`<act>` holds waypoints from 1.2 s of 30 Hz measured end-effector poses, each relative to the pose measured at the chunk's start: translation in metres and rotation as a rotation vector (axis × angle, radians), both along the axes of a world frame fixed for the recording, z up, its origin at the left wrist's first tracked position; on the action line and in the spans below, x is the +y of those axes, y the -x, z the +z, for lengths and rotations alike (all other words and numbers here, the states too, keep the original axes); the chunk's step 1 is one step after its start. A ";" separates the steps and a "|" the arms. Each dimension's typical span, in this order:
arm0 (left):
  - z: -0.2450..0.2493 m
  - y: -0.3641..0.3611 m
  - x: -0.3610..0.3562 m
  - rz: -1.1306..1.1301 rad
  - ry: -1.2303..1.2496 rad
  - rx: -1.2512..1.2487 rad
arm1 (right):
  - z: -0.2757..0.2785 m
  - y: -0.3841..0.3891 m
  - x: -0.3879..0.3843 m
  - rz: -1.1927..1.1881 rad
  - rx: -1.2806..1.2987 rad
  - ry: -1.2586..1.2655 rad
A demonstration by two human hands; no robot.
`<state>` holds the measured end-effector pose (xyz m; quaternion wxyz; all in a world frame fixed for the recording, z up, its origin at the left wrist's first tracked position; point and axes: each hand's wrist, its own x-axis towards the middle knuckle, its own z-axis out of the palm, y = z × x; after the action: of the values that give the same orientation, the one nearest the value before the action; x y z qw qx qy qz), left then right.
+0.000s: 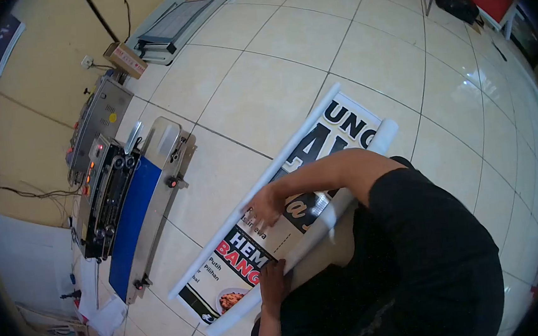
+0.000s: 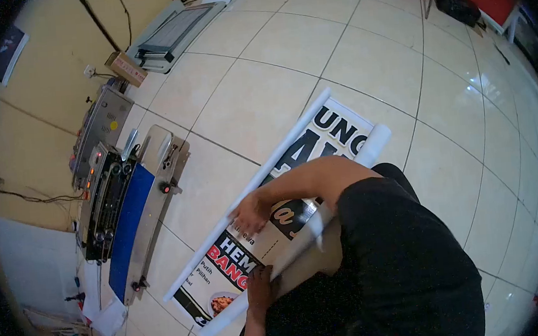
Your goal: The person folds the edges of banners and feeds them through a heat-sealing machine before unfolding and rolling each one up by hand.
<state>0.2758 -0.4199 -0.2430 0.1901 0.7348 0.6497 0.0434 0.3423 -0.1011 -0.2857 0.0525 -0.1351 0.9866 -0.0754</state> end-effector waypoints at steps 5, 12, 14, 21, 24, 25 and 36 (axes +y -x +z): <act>-0.003 0.001 0.001 0.023 -0.026 -0.052 | 0.003 0.029 0.027 -0.402 0.114 0.123; -0.002 0.014 0.016 0.097 0.185 -0.198 | 0.027 -0.064 -0.124 -0.022 -0.046 0.440; -0.021 0.032 0.016 0.250 -0.027 -0.243 | 0.013 -0.100 -0.114 0.045 0.066 0.484; -0.020 0.084 0.081 0.407 -0.185 -0.314 | 0.009 -0.080 0.009 -0.102 -0.101 0.419; -0.031 0.117 0.100 0.271 0.006 -0.245 | -0.016 -0.059 0.051 -0.352 0.054 0.412; -0.032 0.133 0.110 0.422 0.027 -0.323 | 0.013 -0.058 0.063 -0.479 0.138 0.368; -0.029 0.034 0.008 0.164 0.098 0.009 | -0.014 -0.158 -0.069 -0.207 -0.219 0.267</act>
<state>0.2414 -0.4123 -0.2723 0.2185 0.6691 0.7099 0.0236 0.5002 -0.1696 -0.2994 0.1331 -0.0299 0.9648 -0.2247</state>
